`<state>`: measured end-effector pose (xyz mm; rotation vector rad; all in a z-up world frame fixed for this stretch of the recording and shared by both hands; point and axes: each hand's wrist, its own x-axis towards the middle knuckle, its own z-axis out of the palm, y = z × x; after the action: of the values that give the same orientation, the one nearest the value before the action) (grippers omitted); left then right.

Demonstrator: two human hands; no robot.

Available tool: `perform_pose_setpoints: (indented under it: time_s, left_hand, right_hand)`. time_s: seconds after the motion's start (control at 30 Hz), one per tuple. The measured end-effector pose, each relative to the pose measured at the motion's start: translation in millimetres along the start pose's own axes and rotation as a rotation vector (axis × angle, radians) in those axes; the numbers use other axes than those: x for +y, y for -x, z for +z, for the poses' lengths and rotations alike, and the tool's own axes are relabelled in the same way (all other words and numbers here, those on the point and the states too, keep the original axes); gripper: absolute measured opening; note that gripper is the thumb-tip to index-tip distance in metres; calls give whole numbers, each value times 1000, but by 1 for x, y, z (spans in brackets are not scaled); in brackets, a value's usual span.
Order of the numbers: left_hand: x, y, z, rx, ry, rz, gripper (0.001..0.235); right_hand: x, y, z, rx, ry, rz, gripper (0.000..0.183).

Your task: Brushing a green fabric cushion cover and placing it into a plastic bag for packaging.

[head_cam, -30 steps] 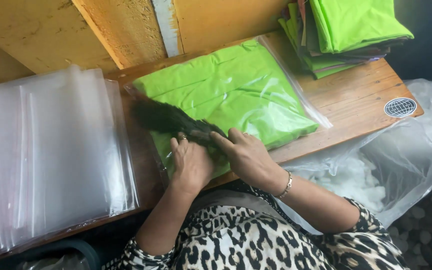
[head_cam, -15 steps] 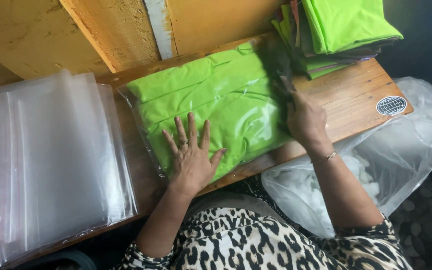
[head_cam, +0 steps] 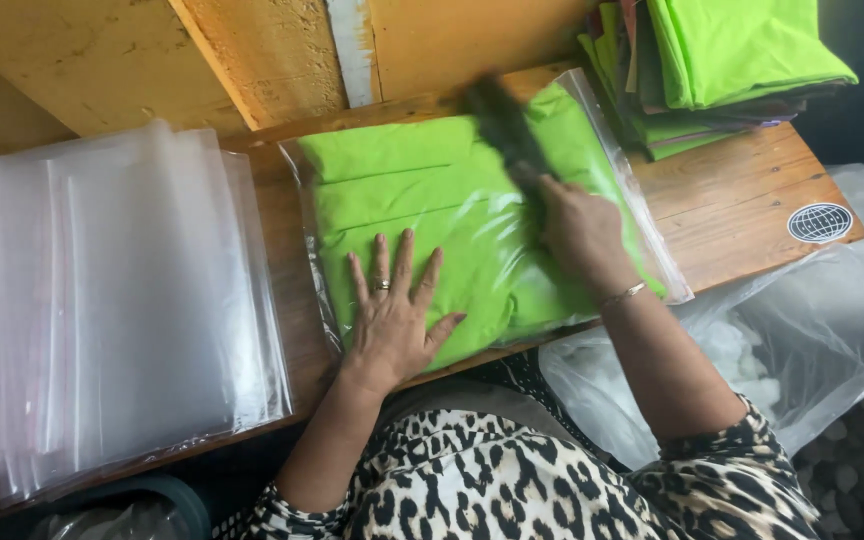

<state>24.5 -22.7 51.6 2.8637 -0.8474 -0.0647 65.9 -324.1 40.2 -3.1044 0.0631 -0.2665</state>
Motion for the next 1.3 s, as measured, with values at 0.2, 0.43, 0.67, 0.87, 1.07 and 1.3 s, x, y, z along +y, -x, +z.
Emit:
perform_pose_setpoints:
  time_s: [0.2, 0.43, 0.67, 0.87, 1.07, 1.3]
  left_hand:
    - [-3, -2, 23, 174, 111, 68, 114]
    - [4, 0, 25, 460, 291, 71, 153]
    - [-3, 0, 33, 473, 301, 43, 152]
    - [-1, -1, 33, 391, 197, 41, 138]
    - [0, -2, 32, 416, 212, 32, 142]
    - [2, 5, 29, 434, 202, 39, 130]
  right_hand:
    - [43, -9, 15, 6, -25, 164, 39]
    - [-132, 49, 8, 28, -178, -321, 39]
    - [-48, 34, -9, 41, -66, -207, 41]
    - [67, 19, 6, -46, -36, 392, 32]
    - [-63, 79, -12, 81, -19, -108, 32]
    - [-56, 109, -31, 16, -181, -286, 58]
